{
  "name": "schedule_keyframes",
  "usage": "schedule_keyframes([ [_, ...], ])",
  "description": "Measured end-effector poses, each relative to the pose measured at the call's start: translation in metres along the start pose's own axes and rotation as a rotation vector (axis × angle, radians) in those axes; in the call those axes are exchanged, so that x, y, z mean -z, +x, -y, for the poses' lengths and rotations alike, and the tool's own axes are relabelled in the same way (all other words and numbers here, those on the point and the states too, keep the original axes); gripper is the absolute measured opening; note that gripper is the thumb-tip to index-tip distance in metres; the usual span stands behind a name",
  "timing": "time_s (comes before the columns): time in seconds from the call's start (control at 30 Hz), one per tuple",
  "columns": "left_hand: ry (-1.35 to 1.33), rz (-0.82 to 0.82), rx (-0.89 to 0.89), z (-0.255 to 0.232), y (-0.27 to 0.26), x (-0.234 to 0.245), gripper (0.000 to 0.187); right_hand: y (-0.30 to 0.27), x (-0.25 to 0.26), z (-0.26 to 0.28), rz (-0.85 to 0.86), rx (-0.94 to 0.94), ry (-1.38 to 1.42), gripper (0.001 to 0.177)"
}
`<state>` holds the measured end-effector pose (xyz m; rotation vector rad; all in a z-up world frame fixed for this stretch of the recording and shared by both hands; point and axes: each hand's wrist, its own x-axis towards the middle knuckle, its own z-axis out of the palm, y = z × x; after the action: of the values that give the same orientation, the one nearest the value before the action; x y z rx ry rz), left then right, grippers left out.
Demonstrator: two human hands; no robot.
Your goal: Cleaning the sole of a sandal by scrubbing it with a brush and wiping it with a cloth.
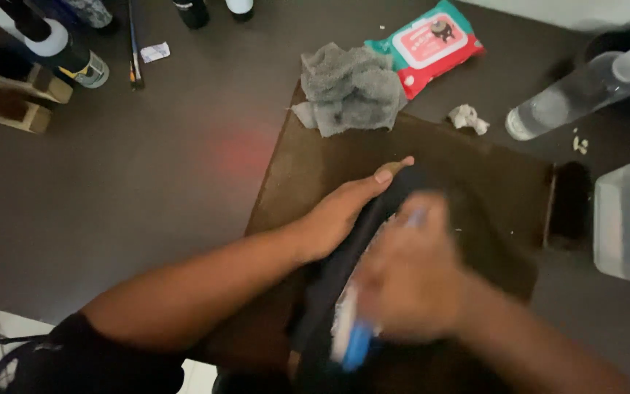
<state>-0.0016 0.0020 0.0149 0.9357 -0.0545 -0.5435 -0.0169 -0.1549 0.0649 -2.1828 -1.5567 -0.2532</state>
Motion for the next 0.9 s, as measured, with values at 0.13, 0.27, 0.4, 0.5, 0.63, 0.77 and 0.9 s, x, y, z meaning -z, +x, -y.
schedule_keyframes([
  [0.13,-0.111,-0.007,-0.026,0.011,0.008,0.004,0.066,0.013,0.020,-0.025,-0.431,-0.066,0.018,0.030],
  [0.27,-0.204,0.061,-0.033,0.011,0.009,0.007,0.064,0.001,0.007,-0.032,-0.376,0.168,0.049,0.018],
  [0.4,-0.059,0.041,-0.055,0.009,0.010,0.008,0.064,0.004,0.014,-0.049,-0.453,0.092,-0.033,0.018],
  [0.5,-0.150,0.097,-0.040,0.003,0.002,0.005,0.061,0.010,0.013,-0.007,-0.409,0.186,0.116,0.030],
  [0.63,-0.205,0.046,-0.056,0.018,0.010,0.010,0.063,-0.005,0.010,-0.050,-0.522,0.116,0.010,0.026],
  [0.77,-0.235,0.066,-0.064,0.017,0.009,0.010,0.060,-0.015,0.002,-0.030,-0.343,0.081,-0.107,0.018],
  [0.9,-0.285,-0.077,0.046,0.007,0.004,0.001,0.064,-0.012,0.025,-0.066,-0.427,-0.015,0.014,0.030],
])
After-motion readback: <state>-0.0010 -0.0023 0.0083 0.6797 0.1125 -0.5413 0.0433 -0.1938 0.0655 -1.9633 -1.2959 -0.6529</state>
